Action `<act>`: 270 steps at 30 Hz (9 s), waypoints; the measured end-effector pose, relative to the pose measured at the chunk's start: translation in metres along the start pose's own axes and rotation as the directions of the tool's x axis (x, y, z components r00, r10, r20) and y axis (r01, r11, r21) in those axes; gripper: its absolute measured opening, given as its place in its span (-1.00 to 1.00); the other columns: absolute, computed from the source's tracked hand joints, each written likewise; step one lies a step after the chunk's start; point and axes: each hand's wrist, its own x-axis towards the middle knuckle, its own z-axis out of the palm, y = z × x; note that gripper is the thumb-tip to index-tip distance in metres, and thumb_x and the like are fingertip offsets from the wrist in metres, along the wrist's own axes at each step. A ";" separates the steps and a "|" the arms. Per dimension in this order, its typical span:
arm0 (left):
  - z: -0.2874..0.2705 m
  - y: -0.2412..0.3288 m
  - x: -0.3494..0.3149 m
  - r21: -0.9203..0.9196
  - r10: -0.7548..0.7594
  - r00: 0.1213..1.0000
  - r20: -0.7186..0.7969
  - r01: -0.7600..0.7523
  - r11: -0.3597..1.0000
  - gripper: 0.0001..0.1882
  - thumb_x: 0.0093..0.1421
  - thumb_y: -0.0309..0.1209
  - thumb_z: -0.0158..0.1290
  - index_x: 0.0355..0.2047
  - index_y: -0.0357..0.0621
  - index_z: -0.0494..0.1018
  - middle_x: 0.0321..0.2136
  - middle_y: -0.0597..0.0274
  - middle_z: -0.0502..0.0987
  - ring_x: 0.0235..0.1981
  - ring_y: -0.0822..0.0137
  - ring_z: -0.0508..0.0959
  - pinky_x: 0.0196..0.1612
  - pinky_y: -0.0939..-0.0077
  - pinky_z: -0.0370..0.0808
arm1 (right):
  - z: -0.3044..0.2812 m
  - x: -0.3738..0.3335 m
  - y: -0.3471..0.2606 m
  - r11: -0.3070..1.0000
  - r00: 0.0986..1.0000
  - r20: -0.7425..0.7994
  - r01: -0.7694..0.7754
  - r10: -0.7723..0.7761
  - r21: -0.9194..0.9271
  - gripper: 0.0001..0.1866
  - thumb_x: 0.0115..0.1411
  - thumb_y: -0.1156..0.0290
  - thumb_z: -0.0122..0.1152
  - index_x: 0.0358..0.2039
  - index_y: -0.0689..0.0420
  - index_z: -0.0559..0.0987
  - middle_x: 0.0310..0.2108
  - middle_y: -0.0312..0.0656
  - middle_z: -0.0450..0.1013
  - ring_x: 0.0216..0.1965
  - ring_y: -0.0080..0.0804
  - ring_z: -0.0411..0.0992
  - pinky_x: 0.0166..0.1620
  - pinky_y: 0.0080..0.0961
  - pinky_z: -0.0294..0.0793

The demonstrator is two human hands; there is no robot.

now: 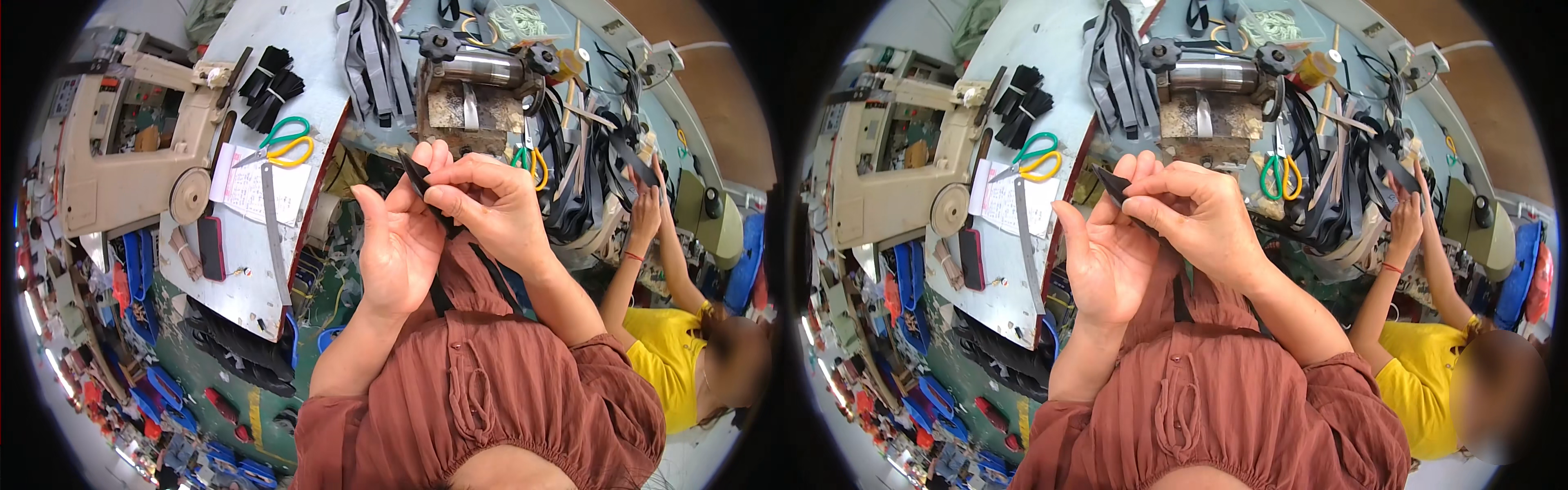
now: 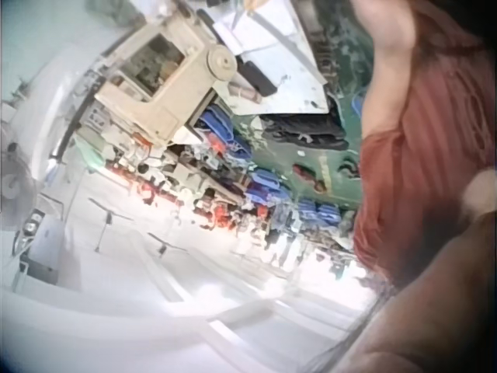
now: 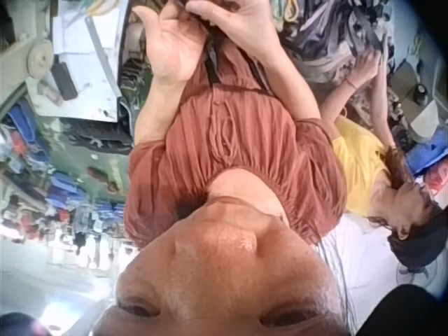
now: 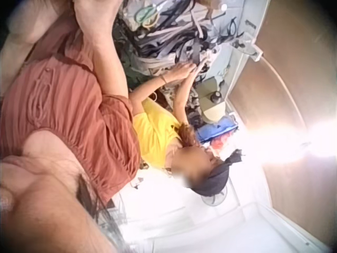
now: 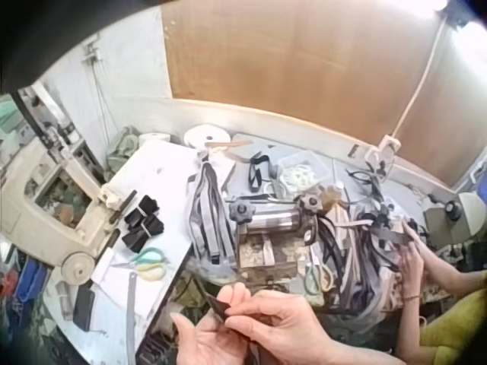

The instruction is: Processing and cutting shoe component straps using factory equipment and scissors.

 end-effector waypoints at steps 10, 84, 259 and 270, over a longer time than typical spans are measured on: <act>-0.032 0.012 0.031 0.224 0.188 0.954 -0.235 -0.134 0.965 -0.71 0.28 -0.34 -0.09 -0.11 -0.31 0.39 -0.44 0.30 0.46 -0.48 0.51 0.37 -0.35 0.59 0.34 | -0.041 -0.021 0.017 0.999 0.929 -0.368 0.049 -0.040 0.017 -0.91 0.16 0.51 0.12 -0.32 0.23 0.46 -0.45 -0.37 0.39 -0.47 -0.72 0.32 -0.39 -0.77 0.32; -0.038 -0.058 0.027 0.974 0.122 0.985 0.124 -0.144 0.173 -0.91 0.09 -0.53 0.07 -0.46 -0.33 0.42 -0.57 0.14 0.41 -0.62 0.30 0.38 -0.54 0.53 0.30 | -0.028 0.001 0.077 0.960 0.879 -0.430 -0.098 0.208 0.263 -0.82 0.10 0.37 0.23 -0.43 0.24 0.52 -0.51 -0.36 0.45 -0.46 -0.71 0.36 -0.37 -0.72 0.37; -0.176 0.045 -0.026 -0.372 0.053 0.928 -0.369 -0.200 0.907 -0.46 0.34 -0.15 -0.27 0.15 -0.34 0.16 0.11 0.13 0.28 0.10 0.34 0.31 0.14 0.44 0.24 | 0.161 0.053 0.086 0.789 0.968 0.116 -0.108 0.221 -0.605 -0.95 -0.01 0.61 0.15 -0.50 0.31 0.47 -0.59 -0.31 0.36 -0.58 -0.67 0.30 -0.49 -0.70 0.32; -0.136 0.060 -0.041 0.134 0.386 0.829 -0.405 -0.363 0.922 -0.58 0.30 -0.22 -0.15 0.04 -0.26 0.34 -0.20 0.35 0.48 -0.16 0.60 0.38 -0.11 0.66 0.32 | 0.165 0.038 0.081 0.993 0.950 0.287 -0.106 0.118 -0.059 -0.86 0.25 0.45 -0.02 -0.34 0.27 0.41 -0.39 -0.32 0.35 -0.34 -0.63 0.30 -0.27 -0.69 0.29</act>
